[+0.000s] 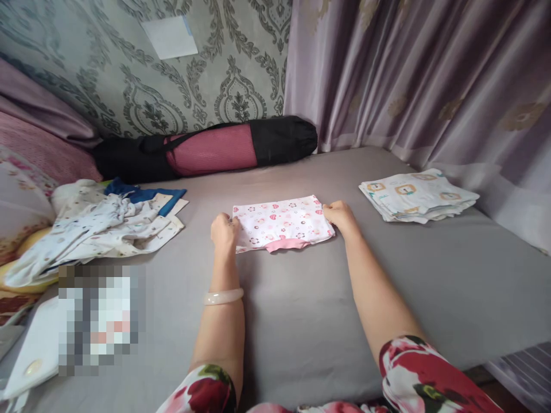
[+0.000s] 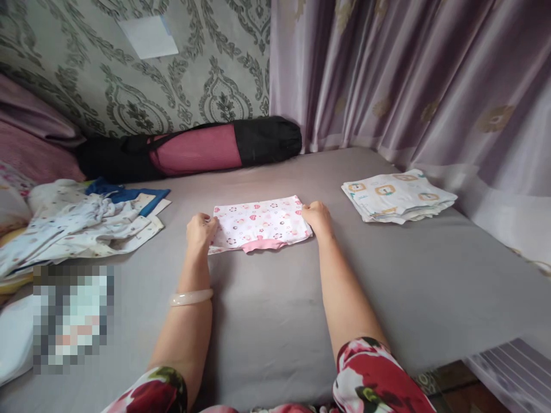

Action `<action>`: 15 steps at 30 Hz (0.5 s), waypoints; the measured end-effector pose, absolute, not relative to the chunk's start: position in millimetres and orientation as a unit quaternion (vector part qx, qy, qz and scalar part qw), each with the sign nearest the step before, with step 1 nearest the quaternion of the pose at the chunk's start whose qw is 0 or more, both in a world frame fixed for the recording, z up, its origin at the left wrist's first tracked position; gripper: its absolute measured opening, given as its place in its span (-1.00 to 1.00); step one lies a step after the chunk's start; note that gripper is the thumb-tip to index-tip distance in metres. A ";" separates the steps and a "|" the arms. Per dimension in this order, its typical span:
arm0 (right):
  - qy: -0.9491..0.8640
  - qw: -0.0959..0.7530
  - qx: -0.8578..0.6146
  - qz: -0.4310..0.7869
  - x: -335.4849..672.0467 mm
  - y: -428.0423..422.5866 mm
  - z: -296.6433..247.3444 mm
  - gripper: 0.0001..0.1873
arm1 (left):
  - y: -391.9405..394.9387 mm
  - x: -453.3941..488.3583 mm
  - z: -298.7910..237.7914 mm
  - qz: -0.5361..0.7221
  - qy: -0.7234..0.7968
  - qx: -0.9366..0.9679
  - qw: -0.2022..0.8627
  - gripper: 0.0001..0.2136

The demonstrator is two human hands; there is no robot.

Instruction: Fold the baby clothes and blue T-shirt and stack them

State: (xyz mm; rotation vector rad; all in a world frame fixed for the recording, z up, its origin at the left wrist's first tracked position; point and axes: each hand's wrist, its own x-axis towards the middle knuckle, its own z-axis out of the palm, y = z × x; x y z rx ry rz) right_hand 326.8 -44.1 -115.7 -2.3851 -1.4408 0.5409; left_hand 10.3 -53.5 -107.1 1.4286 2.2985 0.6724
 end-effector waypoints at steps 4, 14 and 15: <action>-0.507 0.160 -0.818 0.218 327.0 -40.0 -119.8 -0.69 | -53.0 10.6 -106.5 0.224 0.821 0.492 0.183 -0.84; -0.447 0.247 -0.776 0.369 322.8 -41.9 -117.5 -0.73 | -53.9 10.3 -100.3 0.208 0.823 0.486 0.207 -0.80; -0.446 0.252 -0.772 0.378 321.6 -43.0 -115.9 -0.74 | -54.1 10.3 -98.7 0.204 0.822 0.485 0.217 -0.79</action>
